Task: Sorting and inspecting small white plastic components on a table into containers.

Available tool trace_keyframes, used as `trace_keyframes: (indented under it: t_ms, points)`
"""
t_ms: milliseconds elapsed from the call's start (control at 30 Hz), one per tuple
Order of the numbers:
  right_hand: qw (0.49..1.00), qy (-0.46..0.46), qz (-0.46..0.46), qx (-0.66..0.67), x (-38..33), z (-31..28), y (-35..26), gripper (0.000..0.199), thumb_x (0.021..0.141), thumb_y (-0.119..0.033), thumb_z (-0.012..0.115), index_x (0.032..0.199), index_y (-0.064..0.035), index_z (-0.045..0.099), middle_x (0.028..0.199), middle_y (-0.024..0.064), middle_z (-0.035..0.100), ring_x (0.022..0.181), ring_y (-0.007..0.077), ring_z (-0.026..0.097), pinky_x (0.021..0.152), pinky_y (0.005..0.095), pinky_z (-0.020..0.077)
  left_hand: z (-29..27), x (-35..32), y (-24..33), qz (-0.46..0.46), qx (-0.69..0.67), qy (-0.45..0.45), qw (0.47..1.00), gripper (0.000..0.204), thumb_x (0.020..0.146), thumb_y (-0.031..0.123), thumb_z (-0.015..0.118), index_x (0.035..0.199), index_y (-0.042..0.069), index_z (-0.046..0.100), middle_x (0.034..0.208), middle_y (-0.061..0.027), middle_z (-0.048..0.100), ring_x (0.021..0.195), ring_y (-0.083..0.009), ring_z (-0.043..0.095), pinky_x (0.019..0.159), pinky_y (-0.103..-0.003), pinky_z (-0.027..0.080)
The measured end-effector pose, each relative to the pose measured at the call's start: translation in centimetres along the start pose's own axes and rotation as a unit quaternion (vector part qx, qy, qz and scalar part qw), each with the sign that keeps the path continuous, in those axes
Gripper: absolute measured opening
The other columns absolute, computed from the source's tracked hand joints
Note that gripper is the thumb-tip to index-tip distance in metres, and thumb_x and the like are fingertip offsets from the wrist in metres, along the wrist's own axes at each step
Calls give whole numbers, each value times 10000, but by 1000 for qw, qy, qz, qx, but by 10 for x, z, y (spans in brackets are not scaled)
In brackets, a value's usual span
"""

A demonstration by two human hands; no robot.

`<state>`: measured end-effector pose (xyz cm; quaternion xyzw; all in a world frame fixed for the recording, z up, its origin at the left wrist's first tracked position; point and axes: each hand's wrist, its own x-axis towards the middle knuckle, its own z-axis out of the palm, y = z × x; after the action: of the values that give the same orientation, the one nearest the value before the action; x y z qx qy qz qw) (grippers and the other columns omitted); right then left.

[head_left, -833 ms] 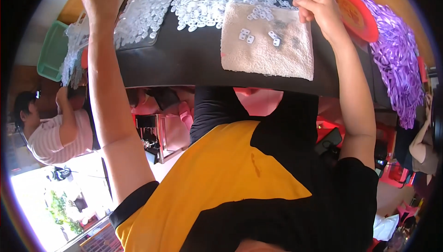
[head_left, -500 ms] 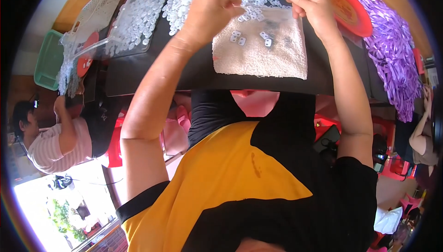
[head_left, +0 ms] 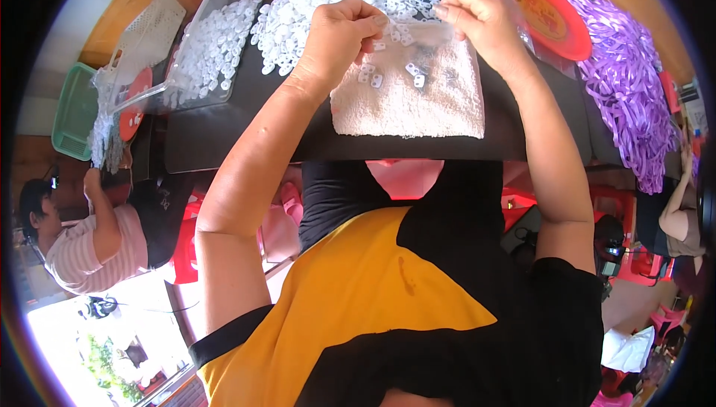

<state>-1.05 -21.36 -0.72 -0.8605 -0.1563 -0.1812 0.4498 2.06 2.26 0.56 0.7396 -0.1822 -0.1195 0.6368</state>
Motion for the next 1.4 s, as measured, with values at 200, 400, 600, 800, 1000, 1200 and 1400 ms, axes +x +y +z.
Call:
trace_keyframes:
  t_ms: [200,400,600,800,1000,1200,1400]
  points:
    - [996,-24,-74,41,-8,9,-29,254,808,-69,703,1054,-67,639,650,-20,504,625,62,469,606,237,426,13,2,14,-61,-143,-28,987,183,907,147,636,939,-33,633,762,-62,610,598,-137,542,506,-251,412]
    - [990,47,-132,15,-7,13,-27,259,794,-51,717,1044,-71,652,691,22,571,628,106,542,602,253,462,24,6,15,-72,-207,-82,972,192,933,147,598,967,-41,612,773,-74,598,633,-146,556,511,-252,415]
    - [990,44,-135,13,-10,12,-30,222,798,-41,717,1010,-40,654,713,36,629,625,93,582,611,243,473,28,7,5,-60,-231,-97,966,197,931,154,613,957,-41,626,761,-76,601,617,-144,562,506,-255,426]
    - [993,29,-98,53,-9,16,-53,115,835,-61,667,939,-21,638,745,60,633,703,139,612,627,281,471,24,7,-3,-49,-248,-114,961,199,953,185,581,977,-10,617,776,-65,610,641,-132,567,522,-244,425]
    - [993,23,-111,-17,-8,12,-41,155,801,-59,725,914,-3,636,738,55,659,689,95,625,603,236,474,19,16,-15,-45,-280,-83,955,148,884,98,659,900,-48,648,740,-91,622,606,-148,575,513,-258,446]
    - [987,22,-75,-140,-5,-5,-45,75,798,-28,629,873,-20,637,699,67,628,643,136,612,577,277,459,8,13,-4,-96,-313,-25,945,105,929,75,539,883,4,600,712,-76,584,569,-173,553,489,-269,439]
    - [959,-119,-80,-243,-5,-5,-33,72,796,6,607,860,-22,592,789,31,555,726,134,574,670,266,447,6,21,-22,-3,-235,-35,971,157,924,136,613,941,-19,637,770,-59,624,655,-126,581,552,-248,436]
